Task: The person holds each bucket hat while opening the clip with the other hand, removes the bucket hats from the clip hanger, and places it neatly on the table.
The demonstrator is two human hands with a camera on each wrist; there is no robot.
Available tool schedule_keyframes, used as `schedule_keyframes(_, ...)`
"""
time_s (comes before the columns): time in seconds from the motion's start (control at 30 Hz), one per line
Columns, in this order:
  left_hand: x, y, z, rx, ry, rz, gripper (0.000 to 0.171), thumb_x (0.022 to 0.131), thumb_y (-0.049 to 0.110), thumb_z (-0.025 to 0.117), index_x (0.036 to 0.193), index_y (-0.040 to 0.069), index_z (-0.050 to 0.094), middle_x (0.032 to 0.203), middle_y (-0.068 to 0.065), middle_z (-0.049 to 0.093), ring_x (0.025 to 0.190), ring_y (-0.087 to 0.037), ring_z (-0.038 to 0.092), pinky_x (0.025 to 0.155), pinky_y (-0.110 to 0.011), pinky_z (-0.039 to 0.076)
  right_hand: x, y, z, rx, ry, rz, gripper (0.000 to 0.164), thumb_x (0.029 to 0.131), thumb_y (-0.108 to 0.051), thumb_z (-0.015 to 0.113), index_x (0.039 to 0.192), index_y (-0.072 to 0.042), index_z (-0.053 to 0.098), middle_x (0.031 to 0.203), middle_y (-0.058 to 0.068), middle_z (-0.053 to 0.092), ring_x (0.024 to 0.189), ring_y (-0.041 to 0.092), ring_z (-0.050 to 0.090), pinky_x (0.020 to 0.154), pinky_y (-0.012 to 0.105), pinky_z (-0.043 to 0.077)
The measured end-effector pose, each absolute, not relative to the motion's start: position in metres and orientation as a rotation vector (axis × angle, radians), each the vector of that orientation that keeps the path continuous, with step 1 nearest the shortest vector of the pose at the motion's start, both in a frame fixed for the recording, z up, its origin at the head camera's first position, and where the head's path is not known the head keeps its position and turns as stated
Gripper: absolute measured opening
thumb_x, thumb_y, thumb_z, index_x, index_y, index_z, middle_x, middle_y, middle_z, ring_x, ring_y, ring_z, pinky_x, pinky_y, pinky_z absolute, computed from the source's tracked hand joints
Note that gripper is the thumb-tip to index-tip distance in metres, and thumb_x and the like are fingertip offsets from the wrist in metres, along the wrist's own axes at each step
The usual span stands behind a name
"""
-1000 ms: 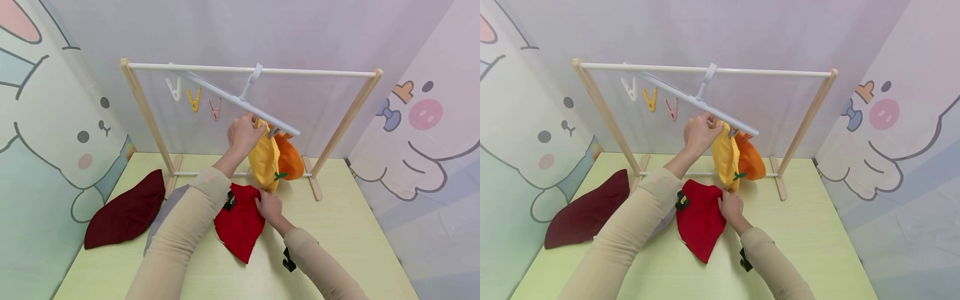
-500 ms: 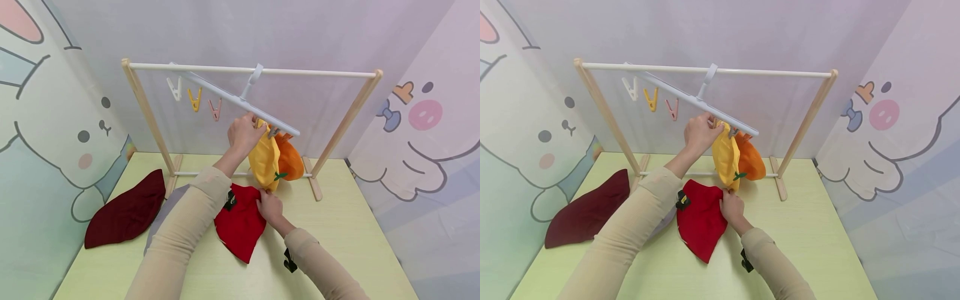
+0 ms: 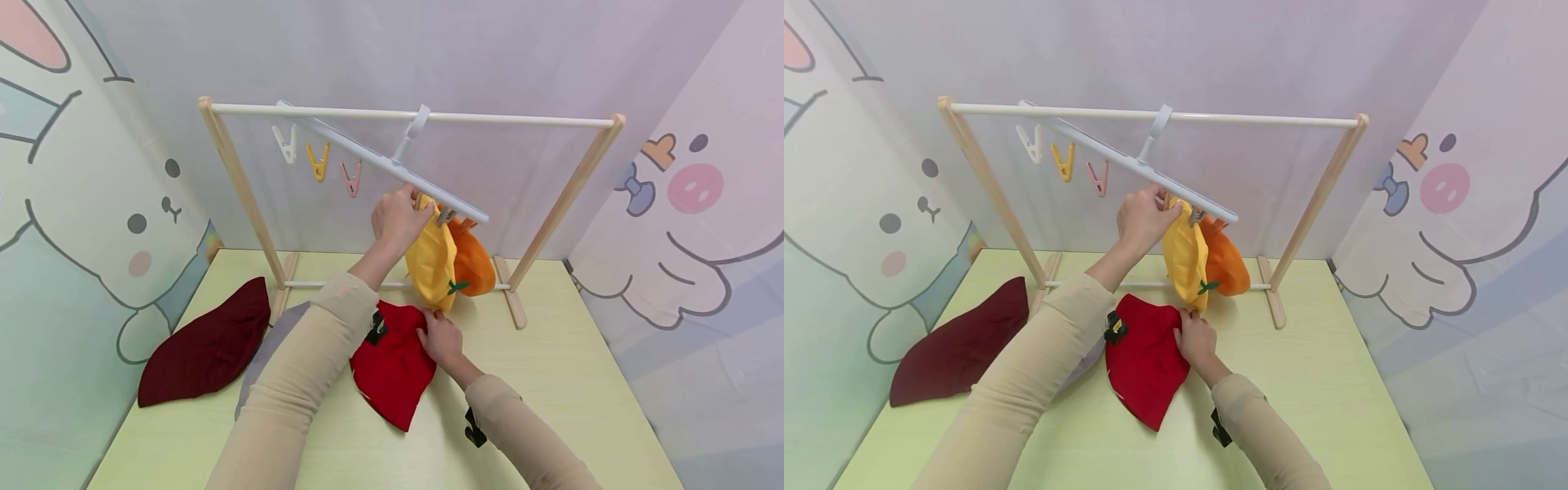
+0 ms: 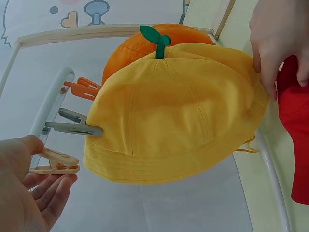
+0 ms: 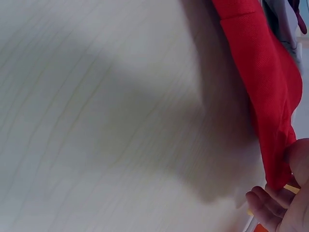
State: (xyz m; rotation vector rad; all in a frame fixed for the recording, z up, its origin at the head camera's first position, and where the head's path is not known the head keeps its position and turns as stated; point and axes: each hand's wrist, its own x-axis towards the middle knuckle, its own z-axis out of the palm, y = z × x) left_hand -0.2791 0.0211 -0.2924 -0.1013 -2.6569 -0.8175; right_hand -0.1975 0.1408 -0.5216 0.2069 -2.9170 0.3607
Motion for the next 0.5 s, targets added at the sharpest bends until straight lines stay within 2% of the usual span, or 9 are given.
schedule_keyframes(0.3, -0.2789, 0.0200, -0.2925, -0.095, -2.657, -0.823, 0.028, 0.077, 0.045, 0.055, 0.087, 0.020, 0.057, 0.060, 0.004, 0.052, 0.050, -0.012, 0.048, 0.044, -0.024, 0.035, -0.1911, 0.1402, -0.5181, 0.253, -2.897, 0.370, 0.045, 0.076, -0.029, 0.063, 0.118, -0.018, 0.052, 0.102, 0.007, 0.054, 0.079, 0.026, 0.055, 0.051, 0.041, 0.045)
schedule_keyframes(0.5, -0.2781, 0.0200, -0.2930, -0.101, -2.653, -0.834, 0.026, 0.078, 0.045, 0.055, 0.086, 0.020, 0.056, 0.058, 0.005, 0.052, 0.049, -0.012, 0.048, 0.043, -0.024, 0.035, -0.1873, 0.1416, -0.5123, 0.328, -2.838, 0.373, 0.044, 0.075, -0.028, 0.065, 0.115, -0.016, 0.055, 0.102, 0.008, 0.056, 0.083, 0.026, 0.054, 0.057, 0.038, 0.047)
